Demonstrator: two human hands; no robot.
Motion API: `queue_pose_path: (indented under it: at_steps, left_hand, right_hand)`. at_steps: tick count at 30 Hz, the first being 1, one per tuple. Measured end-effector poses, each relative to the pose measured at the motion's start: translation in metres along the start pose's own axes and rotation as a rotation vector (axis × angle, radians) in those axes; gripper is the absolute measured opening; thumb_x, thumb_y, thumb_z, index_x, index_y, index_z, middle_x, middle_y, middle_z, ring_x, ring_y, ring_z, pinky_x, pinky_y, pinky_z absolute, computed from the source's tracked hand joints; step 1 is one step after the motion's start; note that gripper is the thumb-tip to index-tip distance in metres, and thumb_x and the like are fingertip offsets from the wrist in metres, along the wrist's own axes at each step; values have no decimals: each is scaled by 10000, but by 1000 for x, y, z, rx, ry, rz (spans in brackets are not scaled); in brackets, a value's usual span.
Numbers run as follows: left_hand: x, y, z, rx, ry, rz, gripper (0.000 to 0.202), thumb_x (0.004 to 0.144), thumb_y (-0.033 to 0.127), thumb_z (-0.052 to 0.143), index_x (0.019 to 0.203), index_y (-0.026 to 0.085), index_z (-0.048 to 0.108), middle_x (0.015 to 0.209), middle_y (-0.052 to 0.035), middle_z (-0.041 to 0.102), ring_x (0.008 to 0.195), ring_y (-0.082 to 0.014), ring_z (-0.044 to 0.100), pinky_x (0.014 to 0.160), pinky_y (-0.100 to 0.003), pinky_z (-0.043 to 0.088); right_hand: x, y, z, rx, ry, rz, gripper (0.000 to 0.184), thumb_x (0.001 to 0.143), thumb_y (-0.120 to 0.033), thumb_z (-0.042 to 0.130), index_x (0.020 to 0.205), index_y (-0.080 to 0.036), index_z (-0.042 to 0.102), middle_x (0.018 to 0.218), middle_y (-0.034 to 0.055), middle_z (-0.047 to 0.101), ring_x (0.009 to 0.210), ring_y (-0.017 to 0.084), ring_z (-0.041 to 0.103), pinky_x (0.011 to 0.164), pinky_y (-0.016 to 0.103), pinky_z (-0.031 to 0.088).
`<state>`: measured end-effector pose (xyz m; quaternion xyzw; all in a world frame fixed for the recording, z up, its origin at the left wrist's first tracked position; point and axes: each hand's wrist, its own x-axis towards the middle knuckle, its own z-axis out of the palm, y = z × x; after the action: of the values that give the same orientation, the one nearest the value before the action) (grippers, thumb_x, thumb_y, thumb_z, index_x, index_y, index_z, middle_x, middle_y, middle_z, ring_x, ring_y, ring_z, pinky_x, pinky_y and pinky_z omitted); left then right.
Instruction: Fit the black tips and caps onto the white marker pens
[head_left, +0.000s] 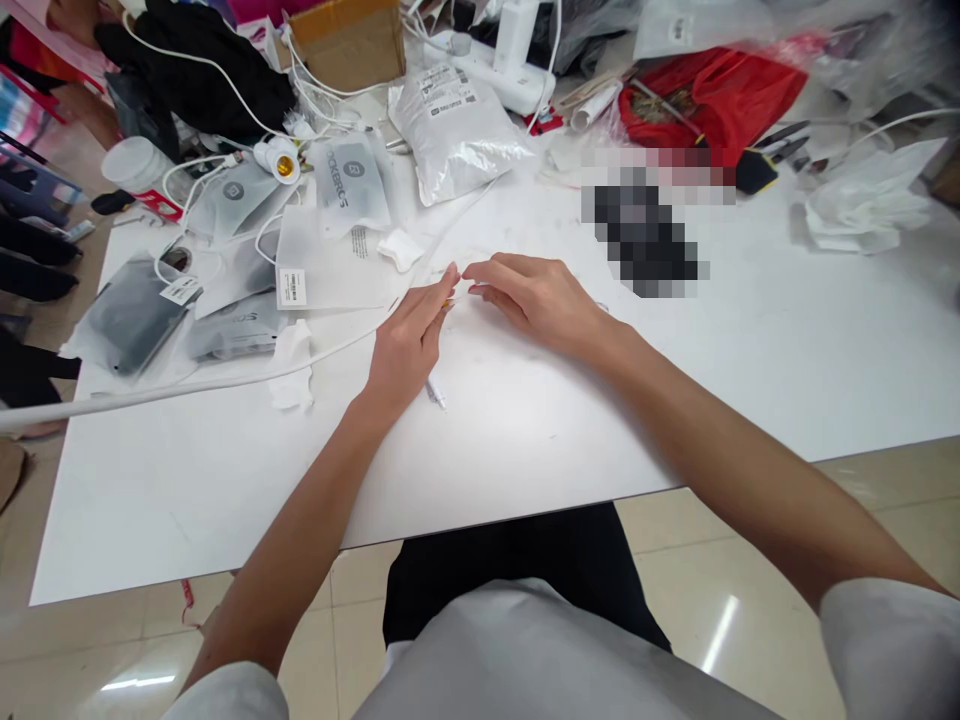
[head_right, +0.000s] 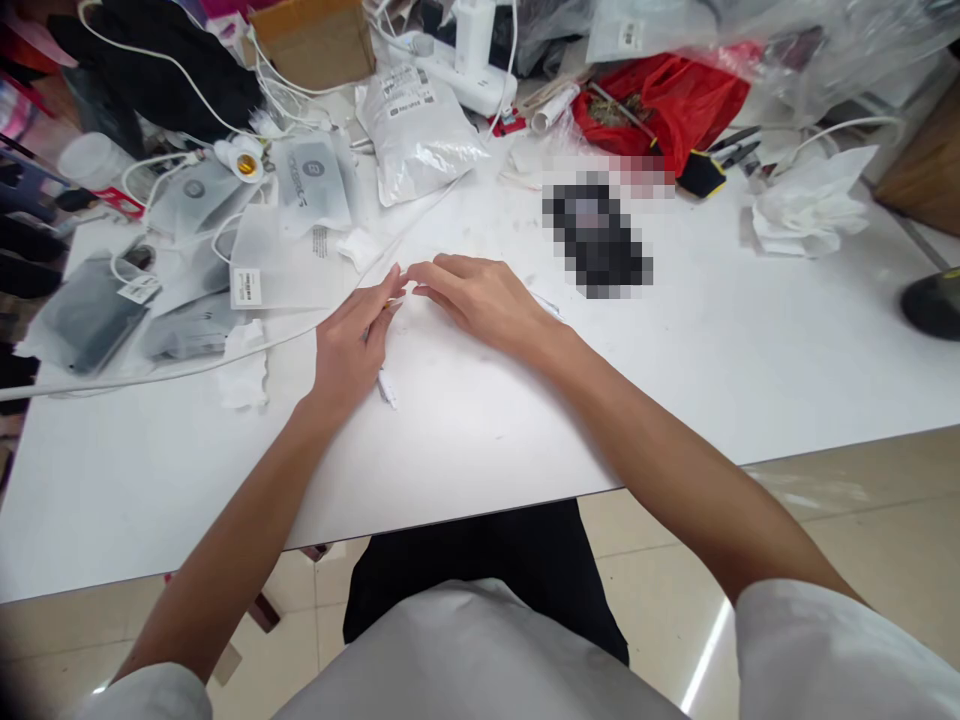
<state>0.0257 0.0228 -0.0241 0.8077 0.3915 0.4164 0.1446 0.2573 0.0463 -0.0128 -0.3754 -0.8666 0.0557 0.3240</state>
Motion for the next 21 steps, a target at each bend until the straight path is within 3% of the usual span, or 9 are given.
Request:
queue_pose_path:
  at_steps: [5,10,21]
  left_hand:
    - [1,4,2,14,48,99,421,1167,306,448,1544,293,633,1461,-62,743,1295,-195,746,1096,-369,633]
    - [1,2,4,7,59,217,421,1155,258,491,1550,295,631,1472,-48,736,1307,-193,750,1053,-325,649]
    - [-3,0,6,-73,50,195,412,1153,282,503,1543,298,636,1508,-29,705,1355,-208,724,1093,-342,654]
  right_hand:
    - [-1,-2,4,-45,-66,113,321,1156,-405,450,1334,-193,614,1080,85,789,827,196,686,650,294,366]
    - [0,-5,2,-9,-124,175,339,1160,-456,416,1243,-174,586,1023,92,760,774,192,637,649,292,356]
    - [-3,-3,9,59,-68,146,287,1147,-438,421,1121,-192,567,907,56,693,706,168,558,651,294,358]
